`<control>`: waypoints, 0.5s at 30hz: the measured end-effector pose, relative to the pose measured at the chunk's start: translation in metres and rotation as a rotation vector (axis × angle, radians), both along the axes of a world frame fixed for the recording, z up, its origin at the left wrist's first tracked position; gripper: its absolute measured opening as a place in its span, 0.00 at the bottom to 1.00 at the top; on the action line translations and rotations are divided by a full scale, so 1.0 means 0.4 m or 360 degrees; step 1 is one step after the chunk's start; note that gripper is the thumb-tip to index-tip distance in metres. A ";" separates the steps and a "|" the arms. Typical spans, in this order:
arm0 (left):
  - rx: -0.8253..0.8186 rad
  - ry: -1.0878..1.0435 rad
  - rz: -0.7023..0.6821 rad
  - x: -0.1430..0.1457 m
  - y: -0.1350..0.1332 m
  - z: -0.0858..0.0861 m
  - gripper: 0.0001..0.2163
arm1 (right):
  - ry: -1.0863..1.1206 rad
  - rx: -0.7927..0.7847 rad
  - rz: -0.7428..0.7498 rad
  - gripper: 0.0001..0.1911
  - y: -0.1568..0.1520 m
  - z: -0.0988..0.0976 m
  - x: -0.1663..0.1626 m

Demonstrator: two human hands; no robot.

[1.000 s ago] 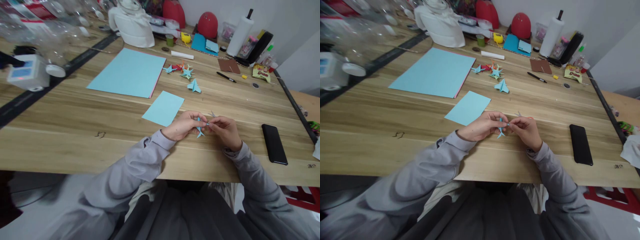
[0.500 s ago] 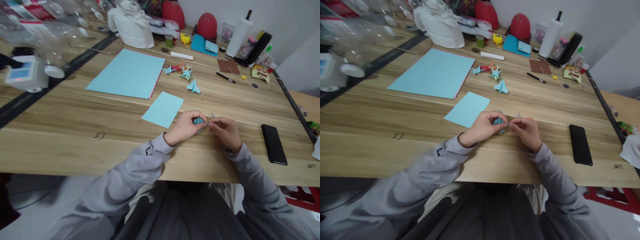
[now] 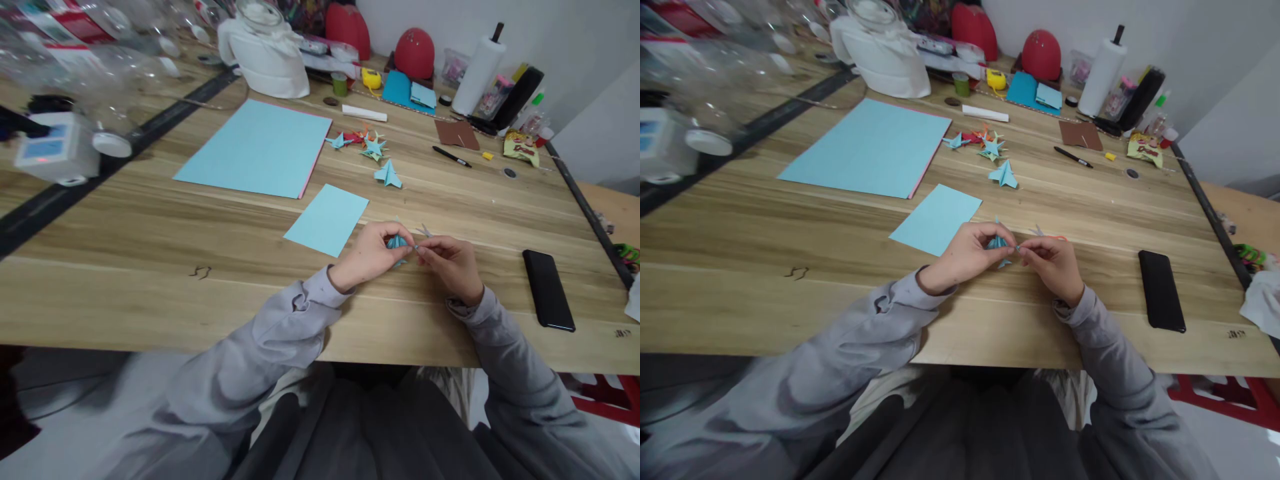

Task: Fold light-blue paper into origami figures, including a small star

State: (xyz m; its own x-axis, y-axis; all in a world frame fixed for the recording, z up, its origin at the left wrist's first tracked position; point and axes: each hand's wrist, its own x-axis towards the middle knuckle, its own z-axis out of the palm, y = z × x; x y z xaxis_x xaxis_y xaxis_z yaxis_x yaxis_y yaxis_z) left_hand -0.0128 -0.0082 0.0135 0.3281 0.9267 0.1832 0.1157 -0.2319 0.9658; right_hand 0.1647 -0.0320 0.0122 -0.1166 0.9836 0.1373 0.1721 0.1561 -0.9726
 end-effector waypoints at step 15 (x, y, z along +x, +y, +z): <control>0.0078 0.0031 -0.0003 0.001 0.001 -0.010 0.03 | 0.0033 -0.0046 0.0073 0.17 0.003 -0.004 0.000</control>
